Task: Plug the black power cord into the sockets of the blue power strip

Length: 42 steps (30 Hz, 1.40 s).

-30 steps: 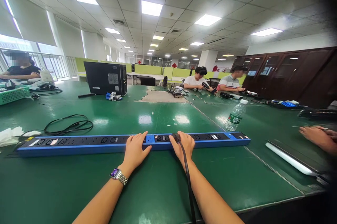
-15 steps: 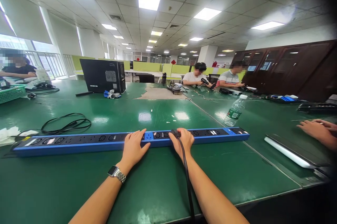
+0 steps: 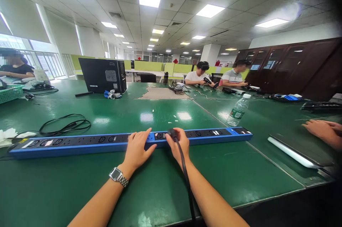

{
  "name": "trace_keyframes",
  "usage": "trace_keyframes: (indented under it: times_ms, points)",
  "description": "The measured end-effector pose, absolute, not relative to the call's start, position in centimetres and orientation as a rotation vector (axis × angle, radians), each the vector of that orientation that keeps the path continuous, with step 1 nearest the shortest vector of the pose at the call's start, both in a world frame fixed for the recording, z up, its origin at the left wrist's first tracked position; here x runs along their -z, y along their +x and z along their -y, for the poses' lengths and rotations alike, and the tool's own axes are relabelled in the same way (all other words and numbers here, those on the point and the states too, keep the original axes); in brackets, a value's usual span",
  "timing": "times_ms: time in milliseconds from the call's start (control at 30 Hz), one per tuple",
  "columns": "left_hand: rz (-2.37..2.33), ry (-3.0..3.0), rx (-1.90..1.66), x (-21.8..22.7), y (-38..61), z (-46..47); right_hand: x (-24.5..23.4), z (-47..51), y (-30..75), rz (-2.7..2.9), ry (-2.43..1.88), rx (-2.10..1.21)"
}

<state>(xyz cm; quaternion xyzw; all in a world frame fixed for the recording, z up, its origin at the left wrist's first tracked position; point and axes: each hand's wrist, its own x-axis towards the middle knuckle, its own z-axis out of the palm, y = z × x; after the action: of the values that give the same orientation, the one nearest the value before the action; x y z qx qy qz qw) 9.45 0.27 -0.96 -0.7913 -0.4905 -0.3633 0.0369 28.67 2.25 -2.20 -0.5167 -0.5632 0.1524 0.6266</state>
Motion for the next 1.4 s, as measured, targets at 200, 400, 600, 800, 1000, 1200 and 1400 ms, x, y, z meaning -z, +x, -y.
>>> trace_keyframes:
  times_ms: [200,400,600,800,1000,1200,1400]
  points:
    - [1.438,-2.443,1.197,0.6,9.7,0.0,2.2,-1.3,26.4,1.653,-1.018,-0.246]
    - [1.337,-2.467,1.206,0.8,9.7,-0.1,2.1,-0.8,26.4,1.794,-0.917,-0.132]
    - [1.531,-2.175,1.525,0.6,9.0,-0.5,1.9,-0.6,26.1,1.779,-0.885,-0.118]
    - [1.889,-1.782,1.585,0.3,5.9,-1.7,1.8,-1.5,27.6,1.537,-1.063,-0.174]
    - [1.862,-1.942,1.362,1.1,5.8,-2.0,1.9,-1.6,27.8,1.508,-1.1,-0.221]
    - [1.694,-2.181,1.251,1.8,7.7,-1.9,1.9,-1.6,27.3,1.513,-1.097,-0.25]
    - [1.838,-2.005,1.358,1.1,7.4,-1.7,2.0,-1.8,27.4,1.485,-1.109,-0.303]
